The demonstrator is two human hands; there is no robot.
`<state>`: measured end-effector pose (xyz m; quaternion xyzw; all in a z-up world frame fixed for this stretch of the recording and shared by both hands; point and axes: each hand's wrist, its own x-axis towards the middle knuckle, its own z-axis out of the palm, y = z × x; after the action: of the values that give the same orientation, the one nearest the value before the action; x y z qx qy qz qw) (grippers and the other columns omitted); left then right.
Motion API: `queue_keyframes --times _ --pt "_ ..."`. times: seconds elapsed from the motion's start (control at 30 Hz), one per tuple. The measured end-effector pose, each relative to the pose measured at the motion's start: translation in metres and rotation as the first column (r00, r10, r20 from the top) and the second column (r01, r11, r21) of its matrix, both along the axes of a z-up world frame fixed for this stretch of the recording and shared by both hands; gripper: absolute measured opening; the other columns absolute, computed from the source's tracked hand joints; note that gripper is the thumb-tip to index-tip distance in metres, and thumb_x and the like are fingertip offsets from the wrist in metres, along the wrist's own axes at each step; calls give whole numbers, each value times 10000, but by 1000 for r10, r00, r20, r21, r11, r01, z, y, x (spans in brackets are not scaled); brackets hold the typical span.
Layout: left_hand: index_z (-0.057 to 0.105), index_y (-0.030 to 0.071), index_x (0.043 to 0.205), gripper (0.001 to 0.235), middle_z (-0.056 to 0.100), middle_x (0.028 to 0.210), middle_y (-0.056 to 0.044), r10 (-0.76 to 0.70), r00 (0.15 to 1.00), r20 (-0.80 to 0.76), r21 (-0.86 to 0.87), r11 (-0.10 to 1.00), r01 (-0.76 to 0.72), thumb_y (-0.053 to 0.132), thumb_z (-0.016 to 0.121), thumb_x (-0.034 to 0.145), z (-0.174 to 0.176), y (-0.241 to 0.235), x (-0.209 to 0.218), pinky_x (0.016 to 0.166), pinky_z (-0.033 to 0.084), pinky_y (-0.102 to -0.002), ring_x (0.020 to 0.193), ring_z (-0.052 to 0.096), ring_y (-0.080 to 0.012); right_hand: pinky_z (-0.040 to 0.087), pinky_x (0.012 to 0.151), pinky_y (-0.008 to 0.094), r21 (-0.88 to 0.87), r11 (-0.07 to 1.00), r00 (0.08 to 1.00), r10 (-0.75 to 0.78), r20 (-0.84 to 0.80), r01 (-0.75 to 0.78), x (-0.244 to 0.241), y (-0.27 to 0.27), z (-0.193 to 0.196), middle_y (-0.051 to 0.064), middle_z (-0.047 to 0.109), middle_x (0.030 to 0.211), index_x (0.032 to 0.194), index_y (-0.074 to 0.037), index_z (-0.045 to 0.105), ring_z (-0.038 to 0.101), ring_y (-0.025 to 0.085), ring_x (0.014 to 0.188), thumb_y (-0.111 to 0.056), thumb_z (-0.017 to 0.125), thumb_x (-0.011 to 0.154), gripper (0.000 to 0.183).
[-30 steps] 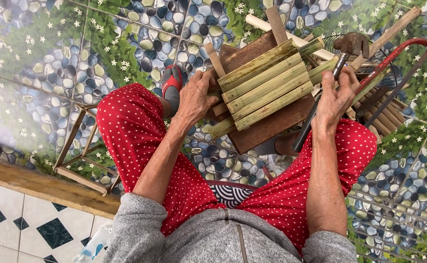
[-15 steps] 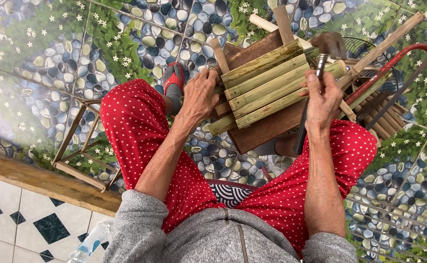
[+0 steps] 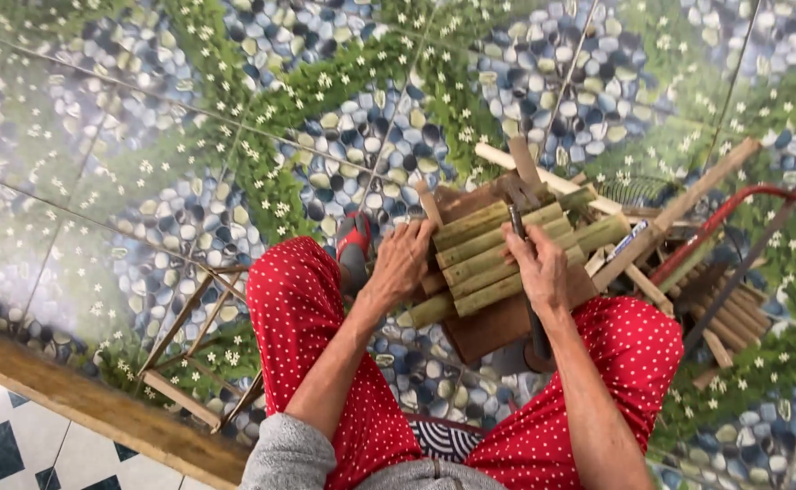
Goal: The person sits cross-legged and uses a hammer to drive nails into bamboo pieces arranged on a wooden board. They briefly reach for a plastic bag of nails before continuing to hammer the bamboo assembly.
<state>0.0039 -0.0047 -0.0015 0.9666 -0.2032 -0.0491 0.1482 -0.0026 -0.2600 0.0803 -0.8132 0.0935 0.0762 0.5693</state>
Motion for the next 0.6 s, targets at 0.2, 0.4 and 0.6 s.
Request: queue_keyframes --times 0.2,0.4,0.6 --pt "480 77 1287 611 579 1045 -129 86 995 -50 -26 996 -87 134 764 750 27 -6 -6 842 521 -463 1025 607 -345 555 770 340 22 999 999 -33 -29 33 1 6 3 137 776 813 1167 -139 763 749 204 723 -329 653 1007 271" --pt "478 81 1232 551 614 1022 -123 102 990 -100 -55 993 -107 100 755 755 48 -11 -6 852 555 -459 1012 643 -326 554 777 343 46 998 999 -44 -18 45 0 10 8 143 774 821 1182 -88 768 733 202 715 -309 653 1034 289" --pt "489 57 1158 503 601 958 -141 85 996 24 -17 996 -85 140 771 751 26 -12 -4 839 573 -480 969 651 -356 551 732 284 56 998 999 -24 42 21 2 12 -1 101 764 820 1144 -85 752 720 149 697 -324 638 1044 283"
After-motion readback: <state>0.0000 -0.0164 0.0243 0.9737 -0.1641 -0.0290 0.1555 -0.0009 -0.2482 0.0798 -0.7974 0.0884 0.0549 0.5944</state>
